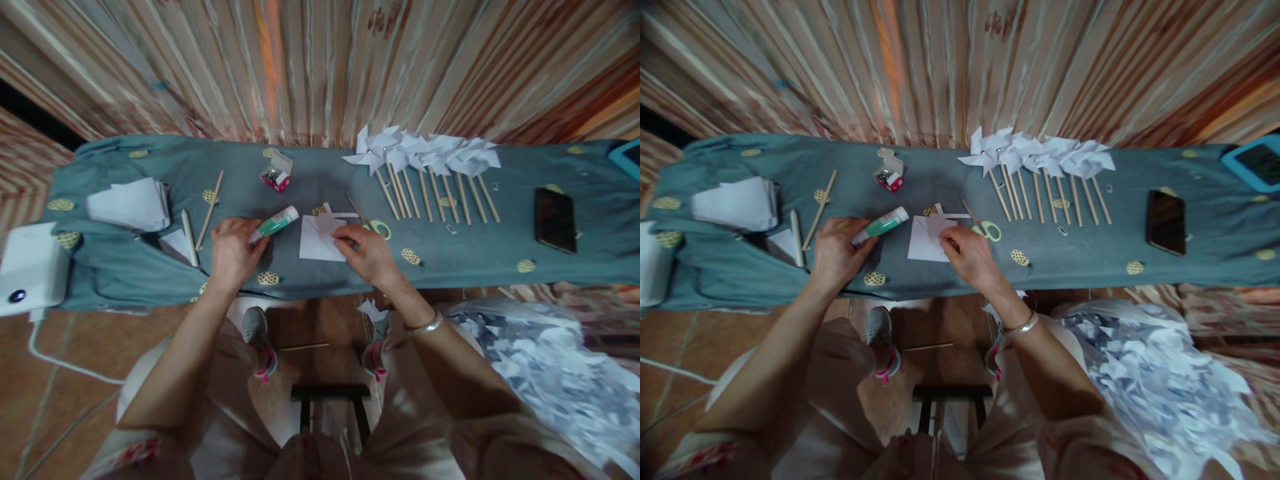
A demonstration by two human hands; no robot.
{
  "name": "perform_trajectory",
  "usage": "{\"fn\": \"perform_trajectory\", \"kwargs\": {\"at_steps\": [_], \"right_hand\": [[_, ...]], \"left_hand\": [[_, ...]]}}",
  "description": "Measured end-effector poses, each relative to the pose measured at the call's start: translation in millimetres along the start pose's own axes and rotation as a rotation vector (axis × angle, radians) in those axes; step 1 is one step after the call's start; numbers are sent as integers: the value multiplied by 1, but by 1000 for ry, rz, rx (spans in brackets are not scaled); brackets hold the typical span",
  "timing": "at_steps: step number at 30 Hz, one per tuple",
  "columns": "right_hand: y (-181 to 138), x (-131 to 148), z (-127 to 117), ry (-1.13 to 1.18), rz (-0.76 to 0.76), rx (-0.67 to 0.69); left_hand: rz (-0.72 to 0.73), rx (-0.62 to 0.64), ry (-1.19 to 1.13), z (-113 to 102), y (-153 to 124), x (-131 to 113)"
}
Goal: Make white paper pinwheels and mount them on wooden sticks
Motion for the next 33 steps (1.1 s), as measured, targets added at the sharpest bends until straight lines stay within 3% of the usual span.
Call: {"fn": "perform_trajectory", "kwargs": {"at_steps": [3,9,14,22,33], "right_hand": [[-6,6,0,-120,-111,59],[-18,7,2,-222,-215,99],[-24,5,-2,-222,-209,99],[-22,8,-1,-216,-181,102],[-25,7,-9,-124,-154,185]], "left_hand": [[114,-12,-32,-1,-4,-14],[383,200,-174,14,-16,-52],[436,255,-210,21,-20,-65],[517,196,-161,34,-26,-91],[469,175,-141,34,-25,-93]]}}
Point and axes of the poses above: each hand's wrist, its own y-axis towards the middle knuckle, its own z-axis out of the palm, x = y × z, the point moved 4 cm from there along y, towards the middle knuckle, and after that the axes turned 8 degrees about -z, right-handed, at the moved point
